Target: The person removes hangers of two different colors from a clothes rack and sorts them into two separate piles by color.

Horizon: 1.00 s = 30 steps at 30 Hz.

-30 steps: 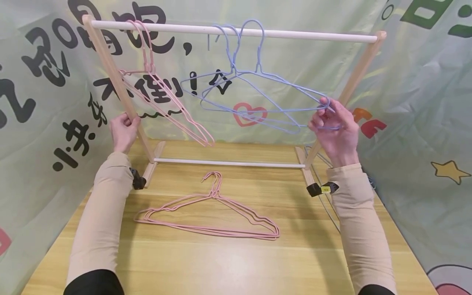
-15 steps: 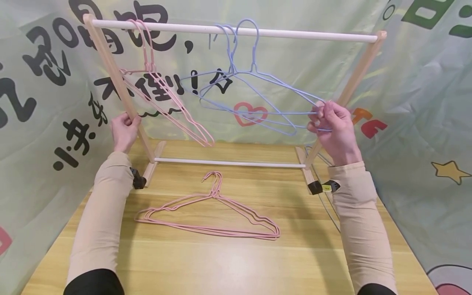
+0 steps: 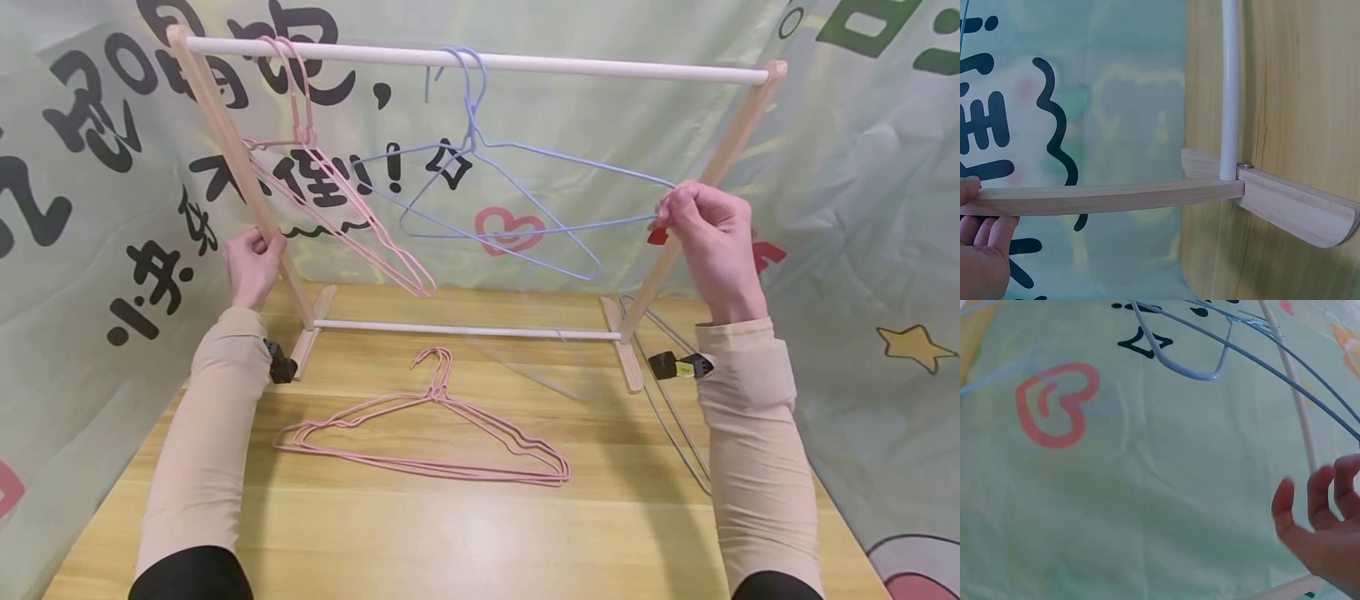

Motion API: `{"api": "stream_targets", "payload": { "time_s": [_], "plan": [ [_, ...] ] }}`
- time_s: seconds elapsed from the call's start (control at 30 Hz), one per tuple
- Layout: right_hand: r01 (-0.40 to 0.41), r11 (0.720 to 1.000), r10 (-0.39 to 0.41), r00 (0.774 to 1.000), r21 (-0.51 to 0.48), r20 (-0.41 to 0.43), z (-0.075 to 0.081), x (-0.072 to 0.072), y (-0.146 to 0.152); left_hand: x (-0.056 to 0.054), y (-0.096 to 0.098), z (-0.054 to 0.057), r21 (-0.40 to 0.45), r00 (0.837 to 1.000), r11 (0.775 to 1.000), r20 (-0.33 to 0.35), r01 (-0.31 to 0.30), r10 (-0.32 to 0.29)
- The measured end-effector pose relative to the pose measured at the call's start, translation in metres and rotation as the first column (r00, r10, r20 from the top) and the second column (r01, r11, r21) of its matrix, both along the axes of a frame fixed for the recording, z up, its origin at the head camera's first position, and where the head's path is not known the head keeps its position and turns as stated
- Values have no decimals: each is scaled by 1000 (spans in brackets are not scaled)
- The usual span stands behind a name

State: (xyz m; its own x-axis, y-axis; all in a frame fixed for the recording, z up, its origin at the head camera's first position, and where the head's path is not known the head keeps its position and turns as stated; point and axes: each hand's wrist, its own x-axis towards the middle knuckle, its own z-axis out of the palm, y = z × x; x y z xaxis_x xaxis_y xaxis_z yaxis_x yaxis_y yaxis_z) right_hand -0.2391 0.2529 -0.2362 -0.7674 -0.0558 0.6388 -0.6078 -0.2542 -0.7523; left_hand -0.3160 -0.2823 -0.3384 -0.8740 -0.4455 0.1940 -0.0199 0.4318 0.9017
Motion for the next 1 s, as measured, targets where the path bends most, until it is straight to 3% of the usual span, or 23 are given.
{"api": "stream_targets", "payload": {
  "time_s": [0.1, 0.27, 0.33, 0.47, 0.57, 0.67, 0.73, 0.8, 0.83, 0.87, 0.9, 1.0],
  "plan": [
    [-94, 994, 95, 995, -53, 21, -6, -3, 1, 0, 0, 0, 3, 1000, 1000, 0, 3, -3],
    [-106, 993, 105, 994, -52, -6, -13, -6, 1, 0, 1, 0, 3, 1000, 1000, -10, 2, -2],
    [-151, 986, 151, 989, -72, -9, -15, -7, 3, 1, 2, 1, -2, 1000, 1000, -26, -4, 4],
    [-298, 949, 301, 953, -100, 16, -23, -8, 8, 1, 3, 1, -7, 999, 1000, -39, -12, 11],
    [-372, 926, 376, 925, -65, 49, -31, -9, 12, 1, 3, 1, -2, 1000, 1000, -23, -6, 6],
    [-392, 920, 392, 917, -9, 80, -39, -13, 17, 0, 2, 0, 7, 1000, 1000, -9, 2, -2],
    [-356, 933, 347, 928, 52, 133, -46, -17, 22, 0, 2, 0, 8, 1000, 1000, -9, 2, -2],
    [-294, 938, 249, 940, 184, 234, -58, -22, 27, 0, 1, 0, 8, 1000, 1000, -12, 0, 0],
    [-275, 921, 190, 935, 275, 299, -65, -24, 29, 0, 1, 0, 5, 1000, 1000, -15, -2, 2],
    [-267, 887, 125, 924, 377, 361, -73, -27, 30, 0, 1, -1, 3, 1000, 1000, -18, -3, 3],
    [-266, 831, 46, 908, 488, 416, -83, -30, 30, 0, 0, -1, 0, 1000, 1000, -20, -4, 4],
    [-360, 610, -105, 846, 705, 523, -117, -37, 26, 0, 0, -1, -4, 1000, 1000, -22, -8, 8]
  ]
}}
